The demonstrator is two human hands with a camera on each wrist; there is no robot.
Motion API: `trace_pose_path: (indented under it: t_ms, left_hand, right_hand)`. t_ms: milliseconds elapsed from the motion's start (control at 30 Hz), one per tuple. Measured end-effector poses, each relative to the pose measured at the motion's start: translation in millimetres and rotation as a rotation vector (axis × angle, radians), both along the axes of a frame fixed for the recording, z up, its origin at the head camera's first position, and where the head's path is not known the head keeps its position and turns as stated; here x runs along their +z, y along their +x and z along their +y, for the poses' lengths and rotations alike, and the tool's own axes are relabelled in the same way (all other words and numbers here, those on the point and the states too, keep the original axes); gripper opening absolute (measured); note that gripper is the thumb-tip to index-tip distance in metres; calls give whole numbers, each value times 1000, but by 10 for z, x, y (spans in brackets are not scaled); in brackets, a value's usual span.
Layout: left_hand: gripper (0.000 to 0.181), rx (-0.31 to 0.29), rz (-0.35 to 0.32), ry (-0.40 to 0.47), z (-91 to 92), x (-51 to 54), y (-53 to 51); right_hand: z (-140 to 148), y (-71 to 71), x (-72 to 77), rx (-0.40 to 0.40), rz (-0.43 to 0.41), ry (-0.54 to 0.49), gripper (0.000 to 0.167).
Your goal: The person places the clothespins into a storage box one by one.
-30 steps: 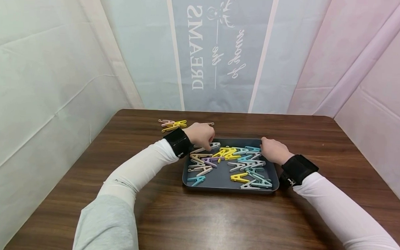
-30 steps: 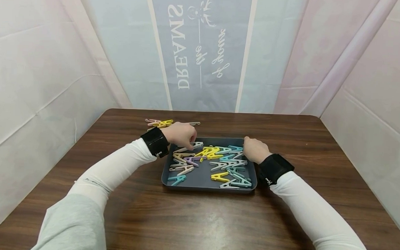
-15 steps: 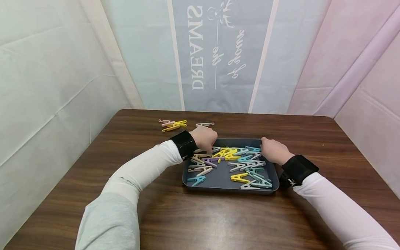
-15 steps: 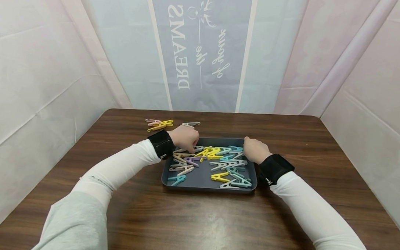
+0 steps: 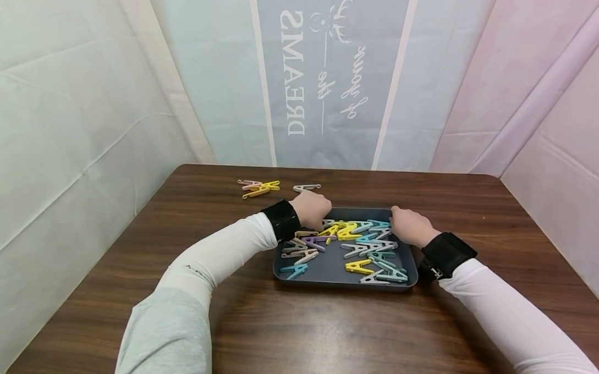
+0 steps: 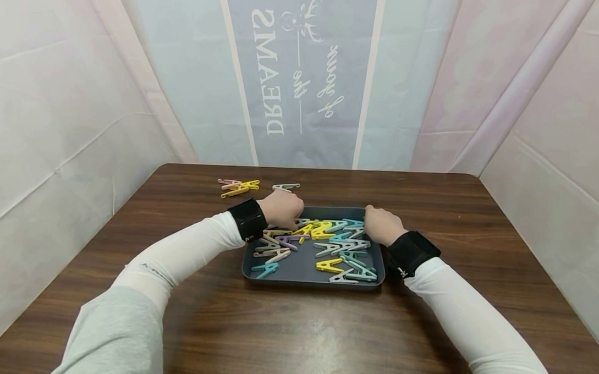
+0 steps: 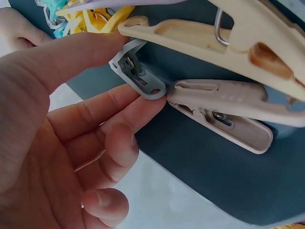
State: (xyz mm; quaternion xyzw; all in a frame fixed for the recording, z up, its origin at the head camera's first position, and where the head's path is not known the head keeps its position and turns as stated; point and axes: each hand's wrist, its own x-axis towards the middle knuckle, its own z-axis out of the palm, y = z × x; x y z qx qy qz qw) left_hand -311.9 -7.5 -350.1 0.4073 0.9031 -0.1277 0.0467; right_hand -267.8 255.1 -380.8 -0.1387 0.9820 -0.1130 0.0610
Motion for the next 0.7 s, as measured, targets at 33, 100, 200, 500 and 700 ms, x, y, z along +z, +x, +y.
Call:
trace_pose_path:
  t_ms: [33,100,200,500,700]
  left_hand:
    - [16,-1,1,5,3,-8,-2]
    - [16,-6,9,3,10,-21,-8]
    - [17,-13,15,-4,19,-26,-9]
    - [34,28,-14,87,-65,111,-78]
    - [26,129,5,270,-307,285,-439]
  right_hand:
    - [-2,-2,-4,-3,-1,1,35]
    - [-5,-5,-6,-9,-3,4,35]
    - [-10,-5,-6,-16,-9,7,35]
    - [-18,-8,-12,-8,-16,6,35]
    - [-23,-22,-4,-50,-26,23,34]
